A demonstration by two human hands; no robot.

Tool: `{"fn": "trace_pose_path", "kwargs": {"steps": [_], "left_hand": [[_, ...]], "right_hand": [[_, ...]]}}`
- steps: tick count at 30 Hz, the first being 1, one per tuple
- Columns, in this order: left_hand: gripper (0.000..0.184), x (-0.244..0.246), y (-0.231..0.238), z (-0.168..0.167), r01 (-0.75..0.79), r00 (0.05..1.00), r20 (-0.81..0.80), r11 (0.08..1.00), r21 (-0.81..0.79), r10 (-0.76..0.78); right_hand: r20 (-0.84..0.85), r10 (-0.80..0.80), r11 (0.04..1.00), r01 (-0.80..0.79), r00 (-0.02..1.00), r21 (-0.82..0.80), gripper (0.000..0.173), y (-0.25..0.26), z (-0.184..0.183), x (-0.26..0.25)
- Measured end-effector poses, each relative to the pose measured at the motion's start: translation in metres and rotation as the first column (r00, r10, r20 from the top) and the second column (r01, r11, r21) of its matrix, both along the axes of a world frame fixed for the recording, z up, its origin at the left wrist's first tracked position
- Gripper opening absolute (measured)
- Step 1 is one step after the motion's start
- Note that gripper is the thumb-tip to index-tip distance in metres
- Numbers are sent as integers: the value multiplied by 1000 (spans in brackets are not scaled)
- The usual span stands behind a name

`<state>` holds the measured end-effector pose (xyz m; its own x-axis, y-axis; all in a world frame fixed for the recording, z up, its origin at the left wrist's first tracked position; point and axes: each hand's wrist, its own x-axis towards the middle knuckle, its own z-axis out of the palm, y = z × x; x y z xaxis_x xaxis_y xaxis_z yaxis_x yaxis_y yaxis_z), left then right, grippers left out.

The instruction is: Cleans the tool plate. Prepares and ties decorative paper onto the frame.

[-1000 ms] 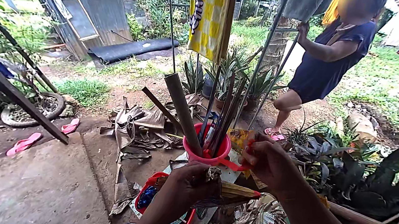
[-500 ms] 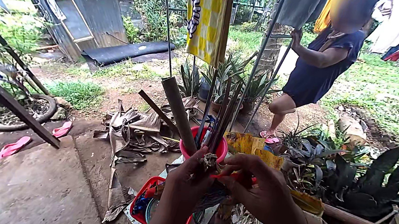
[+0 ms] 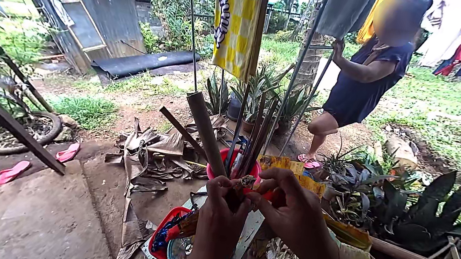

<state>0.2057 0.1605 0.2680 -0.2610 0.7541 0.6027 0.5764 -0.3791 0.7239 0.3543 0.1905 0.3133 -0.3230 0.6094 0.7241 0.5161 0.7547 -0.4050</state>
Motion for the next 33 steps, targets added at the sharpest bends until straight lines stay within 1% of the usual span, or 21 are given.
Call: {"fn": "trace_pose_path", "kwargs": {"steps": [3,11,17,21,25,30,33], "left_hand": [[43,1,0,-3,-43,998,-38,999,26,44],[41,5,2,-3,-62,993,-95,997,45,66],[37,5,0,-3,-26,993,-114,997,77,35],[34,5,0,-6,6,992,-130,996,87,5],[28,3,0,-6,55,988,-151,994,99,-40],[29,1,0,-4,124,984,-140,988,89,-111],[31,1,-2,-2,166,983,-98,982,92,-157]], "right_hand": [[-38,8,1000,-9,999,-11,33,1,-2,-1],[-129,13,998,-21,992,-63,36,2,-5,-2],[-149,-18,998,9,989,-63,41,3,-7,-3],[-120,-62,995,53,991,-80,46,5,-3,-1],[-56,-75,989,67,996,-130,56,10,4,5],[-41,5,987,-12,999,-159,57,15,12,14],[-84,158,948,-175,984,-265,54,20,19,25]]}}
